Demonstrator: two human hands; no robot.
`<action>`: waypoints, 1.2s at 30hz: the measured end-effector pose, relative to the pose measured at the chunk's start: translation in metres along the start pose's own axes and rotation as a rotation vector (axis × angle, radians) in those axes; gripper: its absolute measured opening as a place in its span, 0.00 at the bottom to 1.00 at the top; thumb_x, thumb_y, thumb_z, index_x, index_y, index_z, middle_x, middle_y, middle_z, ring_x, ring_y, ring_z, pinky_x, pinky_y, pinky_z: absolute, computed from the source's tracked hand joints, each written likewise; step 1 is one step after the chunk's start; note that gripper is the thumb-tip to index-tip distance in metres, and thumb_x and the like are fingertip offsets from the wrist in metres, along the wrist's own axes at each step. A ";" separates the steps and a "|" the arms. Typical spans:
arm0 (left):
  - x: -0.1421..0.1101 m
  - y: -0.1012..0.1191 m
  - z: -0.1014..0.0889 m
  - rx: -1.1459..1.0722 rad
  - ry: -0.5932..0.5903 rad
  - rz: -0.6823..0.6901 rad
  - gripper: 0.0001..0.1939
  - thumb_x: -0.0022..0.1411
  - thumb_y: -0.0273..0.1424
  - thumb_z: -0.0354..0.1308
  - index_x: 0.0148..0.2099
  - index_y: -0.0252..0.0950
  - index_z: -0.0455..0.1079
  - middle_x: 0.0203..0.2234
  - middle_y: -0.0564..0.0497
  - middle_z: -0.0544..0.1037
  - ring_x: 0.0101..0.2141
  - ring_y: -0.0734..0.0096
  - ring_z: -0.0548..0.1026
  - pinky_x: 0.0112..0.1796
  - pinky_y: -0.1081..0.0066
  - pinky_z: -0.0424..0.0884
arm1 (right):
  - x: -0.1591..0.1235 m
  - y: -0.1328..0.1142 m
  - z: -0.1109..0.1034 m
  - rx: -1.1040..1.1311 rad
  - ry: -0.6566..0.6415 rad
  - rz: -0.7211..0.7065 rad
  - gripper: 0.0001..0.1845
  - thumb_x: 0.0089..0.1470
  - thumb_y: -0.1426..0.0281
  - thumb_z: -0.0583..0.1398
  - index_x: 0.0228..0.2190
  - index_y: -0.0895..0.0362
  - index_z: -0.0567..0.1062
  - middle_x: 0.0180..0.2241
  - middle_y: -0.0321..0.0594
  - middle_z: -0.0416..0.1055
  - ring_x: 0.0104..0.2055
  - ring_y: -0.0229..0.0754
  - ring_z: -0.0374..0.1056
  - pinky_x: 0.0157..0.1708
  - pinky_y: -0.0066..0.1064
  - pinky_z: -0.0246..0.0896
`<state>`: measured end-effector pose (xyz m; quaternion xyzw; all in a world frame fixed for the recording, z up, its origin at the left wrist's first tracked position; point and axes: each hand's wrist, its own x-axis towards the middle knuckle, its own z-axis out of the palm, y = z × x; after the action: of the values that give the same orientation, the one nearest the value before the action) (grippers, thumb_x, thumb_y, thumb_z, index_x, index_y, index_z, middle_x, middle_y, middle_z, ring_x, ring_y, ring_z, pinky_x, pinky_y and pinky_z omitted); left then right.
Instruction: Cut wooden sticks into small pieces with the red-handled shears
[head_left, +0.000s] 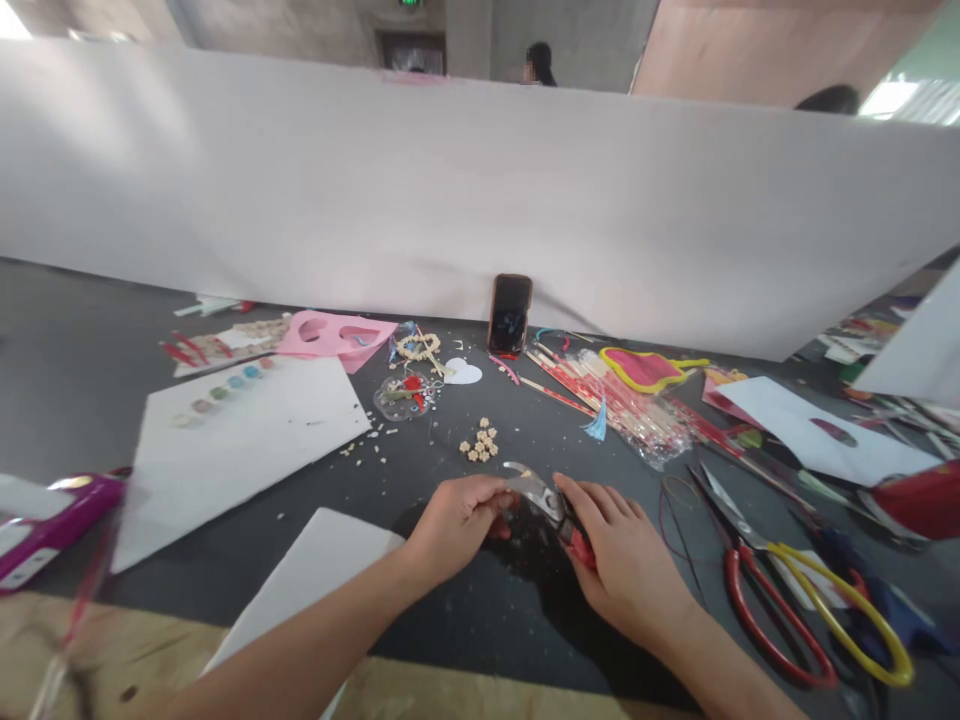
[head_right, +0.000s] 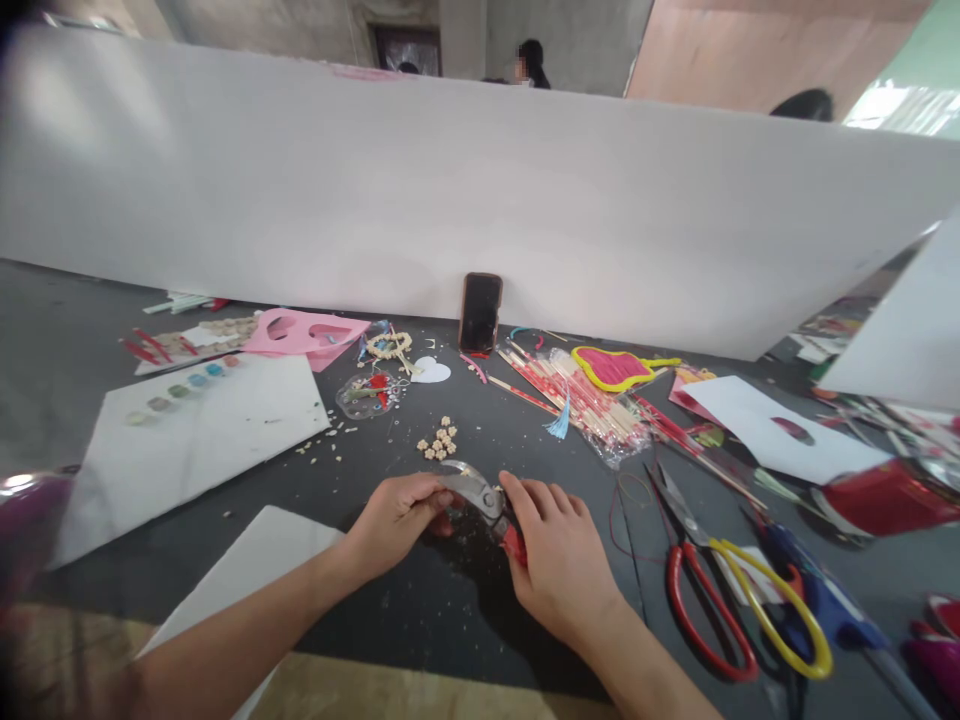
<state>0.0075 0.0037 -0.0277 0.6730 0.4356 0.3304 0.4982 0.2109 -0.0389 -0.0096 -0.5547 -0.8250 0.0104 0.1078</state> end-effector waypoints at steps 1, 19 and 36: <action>0.000 0.000 0.000 -0.003 -0.005 -0.008 0.12 0.59 0.30 0.46 0.30 0.33 0.69 0.23 0.52 0.72 0.22 0.73 0.74 0.25 0.76 0.69 | 0.000 0.000 0.000 0.005 -0.003 -0.001 0.29 0.50 0.72 0.51 0.55 0.56 0.56 0.49 0.46 0.64 0.48 0.47 0.60 0.43 0.40 0.56; -0.003 0.007 0.002 -0.191 -0.048 -0.157 0.13 0.58 0.37 0.50 0.31 0.32 0.68 0.15 0.54 0.71 0.18 0.73 0.73 0.21 0.77 0.67 | -0.001 -0.003 -0.001 0.068 -0.033 0.030 0.23 0.51 0.74 0.50 0.50 0.57 0.61 0.43 0.46 0.67 0.43 0.45 0.63 0.43 0.37 0.58; -0.002 0.003 -0.001 -0.059 -0.020 -0.069 0.13 0.59 0.33 0.48 0.30 0.33 0.70 0.21 0.52 0.72 0.22 0.71 0.75 0.24 0.76 0.68 | 0.000 -0.001 -0.001 0.012 0.001 0.006 0.28 0.51 0.72 0.51 0.55 0.56 0.57 0.48 0.47 0.65 0.46 0.47 0.61 0.42 0.39 0.57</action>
<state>0.0067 0.0021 -0.0244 0.6458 0.4440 0.3189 0.5331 0.2101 -0.0396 -0.0086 -0.5564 -0.8232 0.0154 0.1115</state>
